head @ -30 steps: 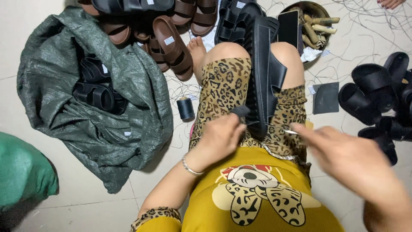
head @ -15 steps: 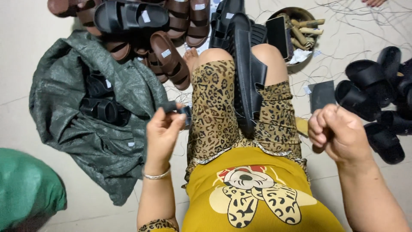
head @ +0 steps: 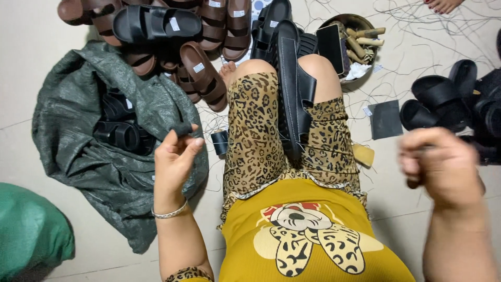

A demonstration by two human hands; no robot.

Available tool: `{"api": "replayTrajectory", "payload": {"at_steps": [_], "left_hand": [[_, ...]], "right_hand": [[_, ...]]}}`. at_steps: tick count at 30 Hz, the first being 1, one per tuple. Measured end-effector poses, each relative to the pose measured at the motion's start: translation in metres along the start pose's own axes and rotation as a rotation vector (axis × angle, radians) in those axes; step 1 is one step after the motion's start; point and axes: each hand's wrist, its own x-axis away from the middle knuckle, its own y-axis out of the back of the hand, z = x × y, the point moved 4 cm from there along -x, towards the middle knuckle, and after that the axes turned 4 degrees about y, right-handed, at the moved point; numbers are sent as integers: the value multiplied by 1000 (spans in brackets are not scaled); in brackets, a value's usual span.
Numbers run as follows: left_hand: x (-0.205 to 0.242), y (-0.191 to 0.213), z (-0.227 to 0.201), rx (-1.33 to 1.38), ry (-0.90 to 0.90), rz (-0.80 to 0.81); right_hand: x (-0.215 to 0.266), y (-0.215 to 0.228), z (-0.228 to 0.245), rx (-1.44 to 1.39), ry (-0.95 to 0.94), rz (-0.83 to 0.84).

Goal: The person stitches the side of a black sandal using a needle and thread, pulling the thread tight through the material while seated on the floor surrounded by various shoes.

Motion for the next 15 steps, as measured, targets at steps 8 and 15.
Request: {"api": "replayTrajectory", "payload": {"at_steps": [8, 15], "left_hand": [[-1, 5, 5, -45, -87, -43], [-7, 14, 22, 12, -127, -209]], "right_hand": [[-13, -64, -64, -224, -3, 56], [13, 134, -30, 512, 5, 65]]}}
